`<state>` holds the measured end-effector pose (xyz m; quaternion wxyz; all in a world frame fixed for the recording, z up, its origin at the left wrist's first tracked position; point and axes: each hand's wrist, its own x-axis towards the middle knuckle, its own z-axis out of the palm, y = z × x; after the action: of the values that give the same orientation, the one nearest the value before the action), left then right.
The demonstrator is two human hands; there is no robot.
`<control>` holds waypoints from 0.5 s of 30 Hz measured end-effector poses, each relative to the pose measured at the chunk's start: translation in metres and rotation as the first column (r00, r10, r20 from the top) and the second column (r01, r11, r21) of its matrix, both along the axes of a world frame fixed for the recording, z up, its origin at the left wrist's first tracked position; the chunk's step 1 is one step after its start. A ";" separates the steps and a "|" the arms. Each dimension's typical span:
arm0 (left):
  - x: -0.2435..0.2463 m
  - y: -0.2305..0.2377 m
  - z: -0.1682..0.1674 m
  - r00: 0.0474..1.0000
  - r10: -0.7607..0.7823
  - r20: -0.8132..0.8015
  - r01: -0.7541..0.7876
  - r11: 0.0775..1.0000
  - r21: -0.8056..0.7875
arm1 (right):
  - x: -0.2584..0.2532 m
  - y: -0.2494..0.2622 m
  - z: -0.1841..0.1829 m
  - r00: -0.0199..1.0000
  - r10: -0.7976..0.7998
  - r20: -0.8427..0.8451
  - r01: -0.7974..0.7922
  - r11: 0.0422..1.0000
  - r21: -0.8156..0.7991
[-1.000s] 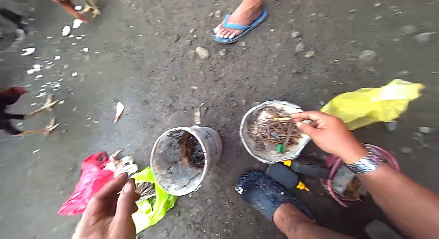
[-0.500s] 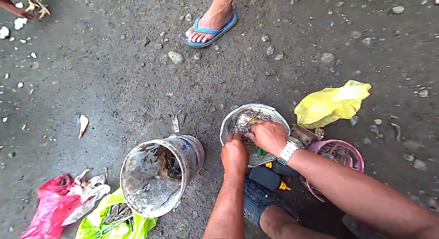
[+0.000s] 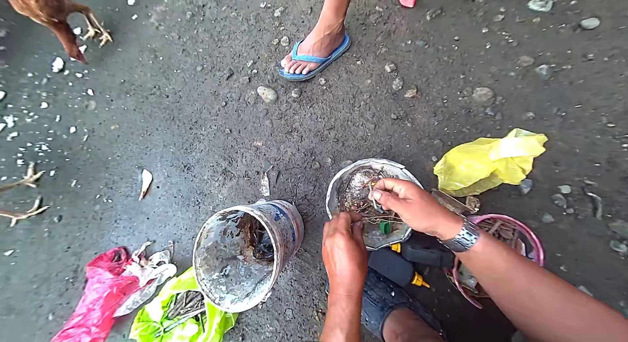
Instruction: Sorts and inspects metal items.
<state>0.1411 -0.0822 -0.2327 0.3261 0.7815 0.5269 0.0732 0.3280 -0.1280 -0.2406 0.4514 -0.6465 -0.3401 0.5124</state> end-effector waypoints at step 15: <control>-0.051 -0.017 0.029 0.848 0.383 0.367 -0.264 0.905 -0.335 | -0.024 0.024 0.048 0.905 0.360 -0.226 -0.250 0.881 0.403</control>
<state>0.0904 -0.0997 -0.2039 0.5196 0.5932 0.5733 0.2226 0.3042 -0.1036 -0.1928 0.5216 -0.4056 -0.4567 0.5957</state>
